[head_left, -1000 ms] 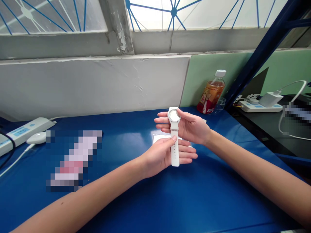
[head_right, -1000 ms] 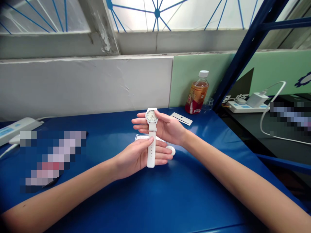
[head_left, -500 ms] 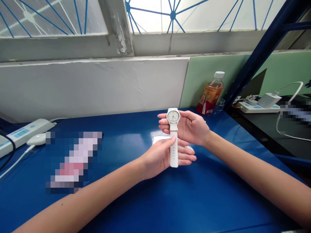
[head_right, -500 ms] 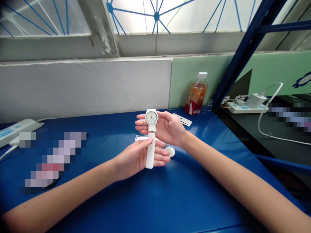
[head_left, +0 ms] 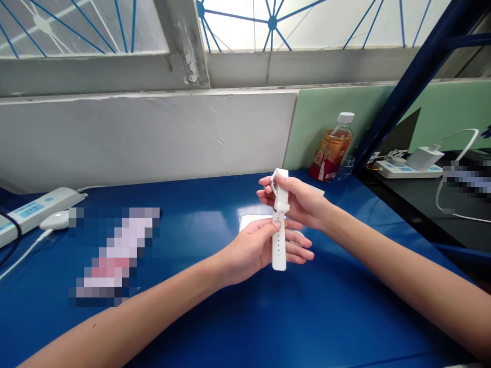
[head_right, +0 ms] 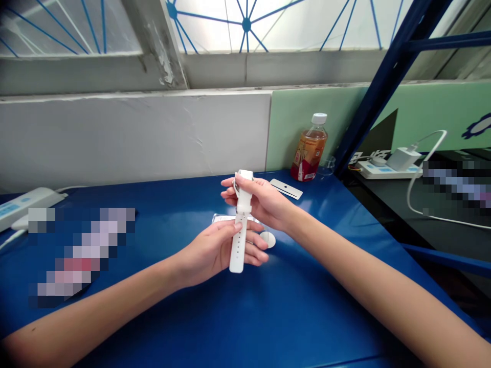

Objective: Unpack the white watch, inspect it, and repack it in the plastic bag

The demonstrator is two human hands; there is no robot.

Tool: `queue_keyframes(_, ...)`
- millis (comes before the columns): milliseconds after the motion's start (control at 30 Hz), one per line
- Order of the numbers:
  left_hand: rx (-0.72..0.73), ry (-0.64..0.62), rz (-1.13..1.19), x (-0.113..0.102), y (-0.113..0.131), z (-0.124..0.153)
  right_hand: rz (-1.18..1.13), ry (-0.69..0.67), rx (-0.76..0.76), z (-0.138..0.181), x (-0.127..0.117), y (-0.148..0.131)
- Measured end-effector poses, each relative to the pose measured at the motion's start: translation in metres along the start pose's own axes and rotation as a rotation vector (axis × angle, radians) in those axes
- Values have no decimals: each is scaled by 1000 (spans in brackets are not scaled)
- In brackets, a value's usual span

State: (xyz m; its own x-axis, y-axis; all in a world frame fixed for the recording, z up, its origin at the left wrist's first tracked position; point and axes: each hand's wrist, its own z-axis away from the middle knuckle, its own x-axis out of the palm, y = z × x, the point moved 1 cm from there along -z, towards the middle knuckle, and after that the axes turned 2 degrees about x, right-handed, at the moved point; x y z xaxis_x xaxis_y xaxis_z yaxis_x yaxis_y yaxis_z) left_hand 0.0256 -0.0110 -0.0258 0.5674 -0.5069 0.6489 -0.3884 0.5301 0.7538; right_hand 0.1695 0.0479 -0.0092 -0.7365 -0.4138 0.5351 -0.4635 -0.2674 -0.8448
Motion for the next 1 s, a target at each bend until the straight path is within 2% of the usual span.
queue_keyframes(100,-15,38,-39,-2,0,0,-8,-137,74,2,6,-2)
queue_keyframes(200,-5,58,-43,-3,0,0,-29,-212,104,4,7,-6)
queue_keyframes(667,-29,27,-37,-5,1,-1,-52,-162,156,4,5,-9)
queue_keyframes(1000,-30,72,-44,-3,3,-1,-89,-236,170,4,1,-10)
